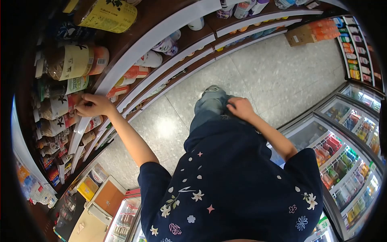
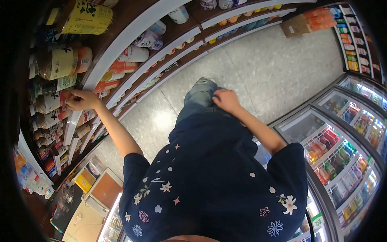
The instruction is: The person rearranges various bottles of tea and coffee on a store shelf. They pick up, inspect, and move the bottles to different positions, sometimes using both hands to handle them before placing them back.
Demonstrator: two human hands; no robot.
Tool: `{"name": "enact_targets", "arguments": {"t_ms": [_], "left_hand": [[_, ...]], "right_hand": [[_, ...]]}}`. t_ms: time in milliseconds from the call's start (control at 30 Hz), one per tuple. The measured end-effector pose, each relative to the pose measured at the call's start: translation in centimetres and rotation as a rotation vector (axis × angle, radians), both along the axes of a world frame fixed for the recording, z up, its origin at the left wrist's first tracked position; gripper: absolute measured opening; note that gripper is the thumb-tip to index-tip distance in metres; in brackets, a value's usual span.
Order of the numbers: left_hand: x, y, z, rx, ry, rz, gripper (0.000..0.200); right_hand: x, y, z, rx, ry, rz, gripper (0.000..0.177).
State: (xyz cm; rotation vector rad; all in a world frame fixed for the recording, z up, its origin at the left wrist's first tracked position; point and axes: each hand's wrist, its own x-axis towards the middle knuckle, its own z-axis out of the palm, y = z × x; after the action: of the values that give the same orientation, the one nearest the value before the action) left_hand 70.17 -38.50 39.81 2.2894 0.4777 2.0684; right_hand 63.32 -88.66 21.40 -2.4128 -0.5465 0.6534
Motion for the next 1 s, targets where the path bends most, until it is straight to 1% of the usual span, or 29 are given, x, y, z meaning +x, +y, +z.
{"name": "enact_targets", "arguments": {"t_ms": [33, 67, 133, 233, 267, 333, 433, 467, 567, 600, 700, 800, 833, 900, 933, 967, 1000], "left_hand": [[0.0, -0.1, 0.0, -0.007, -0.006, 0.002, 0.029], [0.1, 0.0, 0.0, 0.0, -0.001, 0.007, 0.029], [-0.1, 0.1, 0.0, 0.009, 0.016, 0.026, 0.028], [-0.3, 0.0, 0.1, 0.035, 0.037, 0.005, 0.027], [-0.3, 0.2, 0.0, 0.06, 0.042, 0.033, 0.027], [-0.3, -0.7, 0.4, 0.009, 0.05, 0.027, 0.027], [-0.1, -0.4, 0.3, -0.024, 0.035, 0.034, 0.027], [0.0, -0.5, 0.3, -0.027, 0.027, 0.03, 0.027], [-0.6, -1.5, 0.7, -0.081, 0.042, 0.013, 0.027], [-0.6, -1.4, 0.7, -0.077, 0.048, 0.007, 0.027], [-0.5, -1.0, 0.3, -0.086, 0.062, 0.004, 0.027], [-0.6, -0.8, 0.2, -0.089, 0.091, 0.001, 0.027], [-0.7, -0.8, 0.1, -0.093, 0.102, -0.002, 0.026], [-0.8, -0.9, 0.3, -0.103, 0.12, -0.007, 0.025], [-0.7, -0.7, 0.1, -0.083, 0.112, 0.001, 0.024], [-0.7, -0.7, 0.1, -0.085, 0.107, 0.007, 0.024], [-0.7, -0.8, 0.1, -0.088, 0.102, 0.011, 0.024]], "right_hand": [[0.8, -1.5, -0.4, -0.038, 0.115, -0.031, 0.028], [0.6, -3.1, -2.2, -0.039, 0.166, -0.133, 0.028], [-0.2, -6.8, -7.3, -0.158, 0.25, -0.2, 0.028], [-2.0, -10.4, -11.7, -0.296, 0.356, -0.19, 0.029], [-2.8, -11.1, -12.5, -0.327, 0.381, -0.154, 0.031], [-3.3, -11.3, -13.3, -0.382, 0.413, -0.087, 0.036], [-3.6, -10.1, -13.5, -0.463, 0.493, -0.256, 0.042], [-3.4, -9.6, -14.2, -0.448, 0.536, -0.269, 0.047], [-4.5, -8.2, -16.9, -0.157, 0.719, -0.459, 0.044], [-4.8, -7.5, -16.7, -0.014, 0.802, -0.437, 0.038], [-5.0, -6.4, -16.6, 0.101, 0.901, -0.508, 0.025], [-6.0, -7.2, -16.6, 0.422, 0.807, -0.722, 0.024], [-6.4, -6.7, -15.3, 0.459, 0.859, -0.817, 0.026], [-6.5, -4.4, -9.1, 0.536, 0.958, -1.002, 0.029], [-6.7, -2.3, -4.9, 0.474, 0.919, -0.951, 0.037], [-7.3, -2.0, -4.9, 0.434, 0.831, -0.937, 0.047], [-7.3, -1.1, -1.9, 0.308, 0.769, -0.859, 0.049]]}}
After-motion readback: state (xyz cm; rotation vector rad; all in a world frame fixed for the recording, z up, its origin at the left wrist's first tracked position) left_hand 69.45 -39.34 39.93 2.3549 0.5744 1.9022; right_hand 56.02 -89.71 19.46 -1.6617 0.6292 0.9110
